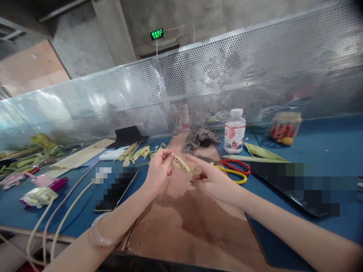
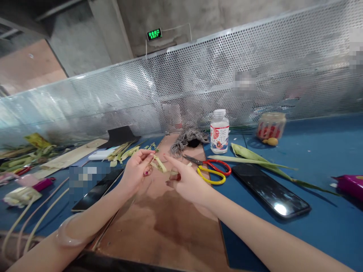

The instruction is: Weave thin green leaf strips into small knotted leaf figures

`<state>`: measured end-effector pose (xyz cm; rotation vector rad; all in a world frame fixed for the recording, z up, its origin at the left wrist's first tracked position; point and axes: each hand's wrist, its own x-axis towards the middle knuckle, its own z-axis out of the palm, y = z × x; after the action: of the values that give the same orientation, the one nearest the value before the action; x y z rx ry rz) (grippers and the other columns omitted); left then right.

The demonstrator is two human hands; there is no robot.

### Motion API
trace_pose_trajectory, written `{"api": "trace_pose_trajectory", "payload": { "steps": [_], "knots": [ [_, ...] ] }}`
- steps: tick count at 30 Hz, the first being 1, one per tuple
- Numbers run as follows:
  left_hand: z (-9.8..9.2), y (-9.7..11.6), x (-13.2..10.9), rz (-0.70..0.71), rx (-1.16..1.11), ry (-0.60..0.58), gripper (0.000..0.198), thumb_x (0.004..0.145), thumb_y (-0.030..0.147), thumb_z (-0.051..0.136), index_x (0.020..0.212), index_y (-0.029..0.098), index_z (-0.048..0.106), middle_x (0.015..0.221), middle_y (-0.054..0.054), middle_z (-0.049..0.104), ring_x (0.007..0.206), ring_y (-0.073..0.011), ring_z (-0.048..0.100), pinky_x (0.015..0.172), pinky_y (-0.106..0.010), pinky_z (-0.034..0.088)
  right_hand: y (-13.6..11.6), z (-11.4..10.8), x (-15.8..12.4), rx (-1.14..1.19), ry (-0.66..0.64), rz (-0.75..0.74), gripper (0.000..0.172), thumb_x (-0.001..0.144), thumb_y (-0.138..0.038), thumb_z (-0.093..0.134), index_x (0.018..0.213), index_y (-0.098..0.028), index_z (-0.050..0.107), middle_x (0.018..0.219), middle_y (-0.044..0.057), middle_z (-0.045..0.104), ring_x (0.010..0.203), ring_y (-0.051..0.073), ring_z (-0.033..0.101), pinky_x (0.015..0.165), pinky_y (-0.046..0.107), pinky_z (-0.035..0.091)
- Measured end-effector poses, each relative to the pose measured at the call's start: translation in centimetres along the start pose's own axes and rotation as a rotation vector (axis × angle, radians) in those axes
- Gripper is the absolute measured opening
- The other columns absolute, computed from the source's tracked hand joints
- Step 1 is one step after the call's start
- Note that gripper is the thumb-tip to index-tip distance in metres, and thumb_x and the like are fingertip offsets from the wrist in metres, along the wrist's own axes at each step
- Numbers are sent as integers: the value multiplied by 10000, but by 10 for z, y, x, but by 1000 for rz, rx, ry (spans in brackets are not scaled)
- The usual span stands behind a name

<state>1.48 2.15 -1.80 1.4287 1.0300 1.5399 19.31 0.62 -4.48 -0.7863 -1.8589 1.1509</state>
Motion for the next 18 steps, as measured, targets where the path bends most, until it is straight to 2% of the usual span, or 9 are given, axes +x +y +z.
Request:
{"api": "trace_pose_trajectory", "payload": {
  "steps": [3, 7, 11, 14, 16, 18],
  "knots": [
    [-6, -4, 5, 55, 101, 11, 152, 798, 286, 602, 877, 165, 552, 699, 26, 549, 365, -1, 329, 365, -150, 299, 1, -2, 0, 35, -44, 27, 759, 740, -151, 598, 1417, -268, 276, 666, -63, 447, 558, 77, 407, 583, 216, 412],
    [-11, -5, 7, 154, 311, 64, 185, 822, 340, 566, 898, 172, 559, 742, -2, 583, 369, -22, 398, 351, -165, 334, -4, -8, 0, -51, -50, 60, 822, 711, -143, 629, 1435, -226, 248, 664, -50, 522, 593, 100, 485, 620, 240, 435],
    [-16, -3, 11, 188, 364, 102, 188, 839, 353, 539, 911, 179, 534, 754, -9, 584, 377, -41, 437, 352, -178, 379, -10, -12, 0, -132, -70, 89, 815, 701, -154, 641, 1429, -194, 276, 696, -20, 608, 636, 136, 556, 639, 269, 454],
    [-19, -3, 16, 187, 335, 133, 148, 846, 312, 529, 898, 174, 527, 746, -15, 583, 383, -48, 445, 359, -184, 403, -9, -12, 0, -90, -63, 74, 745, 703, -153, 627, 1396, -181, 354, 898, 37, 661, 714, 163, 614, 699, 303, 485],
    [-21, -3, 18, 187, 302, 144, 121, 837, 284, 543, 880, 171, 538, 734, -19, 584, 392, -51, 453, 354, -177, 397, -6, -12, 0, -32, -67, 51, 707, 703, -134, 608, 1373, -207, 395, 1047, 52, 645, 761, 171, 638, 729, 312, 499],
    [-21, -3, 20, 179, 254, 148, 102, 821, 265, 569, 858, 171, 550, 723, -21, 587, 400, -54, 461, 347, -169, 384, -3, -12, 1, -16, -82, 35, 695, 697, -117, 598, 1358, -236, 420, 1101, 46, 633, 761, 167, 645, 721, 306, 507]
  ]
}}
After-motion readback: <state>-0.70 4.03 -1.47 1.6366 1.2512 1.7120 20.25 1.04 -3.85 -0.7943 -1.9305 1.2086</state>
